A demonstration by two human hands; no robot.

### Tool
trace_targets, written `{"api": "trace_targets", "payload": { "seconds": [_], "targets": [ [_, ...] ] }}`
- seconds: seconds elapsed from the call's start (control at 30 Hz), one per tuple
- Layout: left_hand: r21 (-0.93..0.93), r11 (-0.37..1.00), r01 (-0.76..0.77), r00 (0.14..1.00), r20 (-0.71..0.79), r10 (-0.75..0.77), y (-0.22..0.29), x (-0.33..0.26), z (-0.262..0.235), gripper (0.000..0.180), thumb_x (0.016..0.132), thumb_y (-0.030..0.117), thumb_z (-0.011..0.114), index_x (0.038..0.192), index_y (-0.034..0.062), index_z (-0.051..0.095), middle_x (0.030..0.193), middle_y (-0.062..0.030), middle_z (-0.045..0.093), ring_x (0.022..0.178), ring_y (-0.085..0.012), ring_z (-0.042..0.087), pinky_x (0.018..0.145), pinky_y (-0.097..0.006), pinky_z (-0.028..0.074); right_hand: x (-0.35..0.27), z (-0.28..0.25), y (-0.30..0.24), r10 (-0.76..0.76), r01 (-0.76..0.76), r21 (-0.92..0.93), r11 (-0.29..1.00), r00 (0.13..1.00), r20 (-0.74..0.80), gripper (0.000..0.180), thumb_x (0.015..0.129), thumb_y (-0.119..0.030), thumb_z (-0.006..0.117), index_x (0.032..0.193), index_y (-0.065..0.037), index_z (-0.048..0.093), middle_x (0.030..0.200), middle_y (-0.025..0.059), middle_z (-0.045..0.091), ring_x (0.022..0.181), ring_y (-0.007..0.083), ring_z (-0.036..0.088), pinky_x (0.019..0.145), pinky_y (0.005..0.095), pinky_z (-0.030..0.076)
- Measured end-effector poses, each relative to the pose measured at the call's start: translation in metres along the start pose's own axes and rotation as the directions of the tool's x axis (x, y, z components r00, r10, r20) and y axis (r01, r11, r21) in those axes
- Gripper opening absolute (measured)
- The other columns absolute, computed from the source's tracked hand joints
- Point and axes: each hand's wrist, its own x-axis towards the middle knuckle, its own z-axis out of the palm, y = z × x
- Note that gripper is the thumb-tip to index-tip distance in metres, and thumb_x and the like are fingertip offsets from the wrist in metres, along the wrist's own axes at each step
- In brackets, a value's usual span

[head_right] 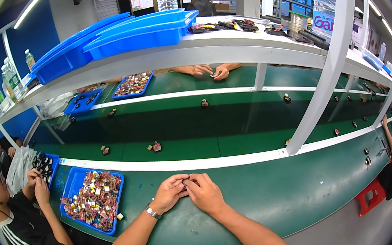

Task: The recorder is assembling small electronic or mechanical components onto a base at a factory workstation.

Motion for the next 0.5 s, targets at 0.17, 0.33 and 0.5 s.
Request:
{"api": "trace_targets", "payload": {
  "seconds": [0.17,0.33,0.5],
  "targets": [
    [0.025,0.999,0.021,1.000,-0.015,-0.020,0.001,0.002,0.004,0.030,0.101,0.004,0.047,0.131,0.0011,0.051,0.130,-0.0093,0.058,0.115,-0.0171,0.059,0.097,-0.035,0.052,0.002,-0.001,0.003,-0.001,0.001,-0.001,1.000,0.999,-0.035,0.016,0.077,-0.005,0.072,0.093,-0.006,0.069,0.094,0.0051,0.063,0.084,0.0225,0.062,0.070,0.0338,0.054],
    [0.035,0.999,0.002,0.998,-0.068,0.001,0.002,0.001,0.009,0.026,0.100,0.005,0.050,0.125,0.0010,0.054,0.123,-0.0088,0.062,0.109,-0.0164,0.062,0.091,-0.033,0.054,0.003,0.003,0.003,-0.067,0.065,-0.043,0.997,0.997,-0.046,0.018,0.074,-0.004,0.076,0.091,-0.006,0.068,0.092,0.0065,0.065,0.082,0.0243,0.063,0.071,0.0335,0.054],
    [0.122,0.992,-0.044,0.983,-0.171,0.064,-0.003,0.002,0.009,0.022,0.099,0.005,0.053,0.120,0.0009,0.056,0.116,-0.0076,0.065,0.101,-0.0154,0.065,0.084,-0.030,0.056,0.003,-0.001,0.006,-0.037,0.039,0.127,0.991,0.999,-0.018,0.016,0.078,-0.003,0.070,0.093,-0.004,0.065,0.093,0.0078,0.065,0.087,0.0244,0.064,0.072,0.0326,0.055]
  ]
}}
